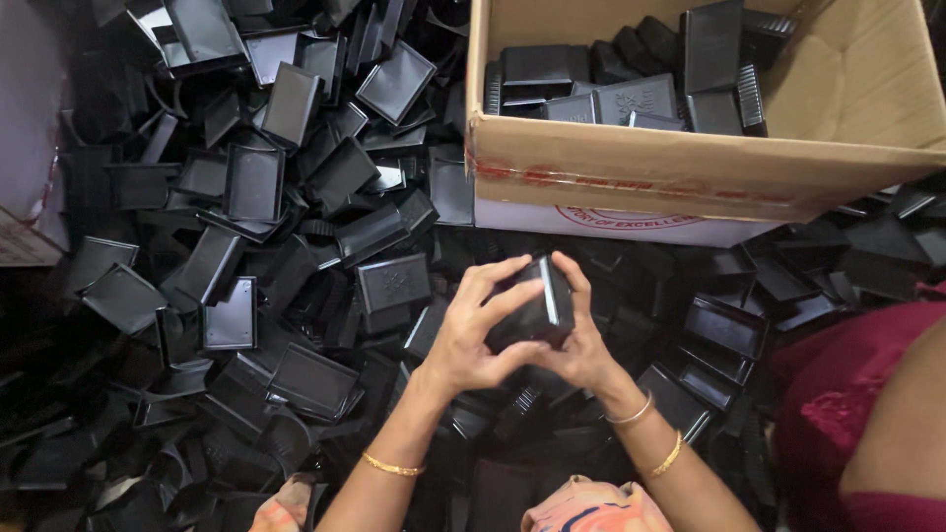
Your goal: The person sits on the floor and repeatedly picks up small black plastic parts from a large pile, briefly inspects them, and places them into a cardboard box. The process continues throughout the clip with consistent hand movements.
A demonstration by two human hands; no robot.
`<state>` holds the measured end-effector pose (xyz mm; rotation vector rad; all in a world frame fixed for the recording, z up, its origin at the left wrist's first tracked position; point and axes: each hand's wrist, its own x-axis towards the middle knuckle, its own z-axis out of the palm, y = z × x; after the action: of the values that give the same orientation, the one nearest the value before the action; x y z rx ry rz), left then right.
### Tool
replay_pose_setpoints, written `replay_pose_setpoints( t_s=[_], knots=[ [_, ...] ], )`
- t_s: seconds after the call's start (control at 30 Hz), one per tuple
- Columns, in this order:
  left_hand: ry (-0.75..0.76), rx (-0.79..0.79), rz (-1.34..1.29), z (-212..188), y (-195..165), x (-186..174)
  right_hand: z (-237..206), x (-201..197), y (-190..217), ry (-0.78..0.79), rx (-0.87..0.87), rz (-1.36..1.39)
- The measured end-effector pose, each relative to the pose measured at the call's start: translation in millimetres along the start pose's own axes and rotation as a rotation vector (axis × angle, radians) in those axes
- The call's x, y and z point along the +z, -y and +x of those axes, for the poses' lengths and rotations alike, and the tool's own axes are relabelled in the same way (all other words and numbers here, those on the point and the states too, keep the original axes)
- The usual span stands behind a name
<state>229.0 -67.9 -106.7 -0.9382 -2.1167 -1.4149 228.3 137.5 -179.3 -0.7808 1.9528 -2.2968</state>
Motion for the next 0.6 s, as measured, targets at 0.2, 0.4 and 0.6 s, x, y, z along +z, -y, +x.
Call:
replay_pose_setpoints(
  t_s=[0.2,0.4,0.6],
  knots=[
    [-0.199,0.052,-0.043,-0.4,-12.7,14.7,-4.9,-8.8,-4.5,0.075,-0.012,-0.017],
    [-0.162,0.007,-0.055,9.3,-26.4,17.2,4.6,8.8,14.4,-0.021,-0.059,0.062],
    [-0.057,-0.052,0.000,14.2,-24.6,-3.0,17.8,7.3,43.8,-0.135,0.073,0.427]
  ],
)
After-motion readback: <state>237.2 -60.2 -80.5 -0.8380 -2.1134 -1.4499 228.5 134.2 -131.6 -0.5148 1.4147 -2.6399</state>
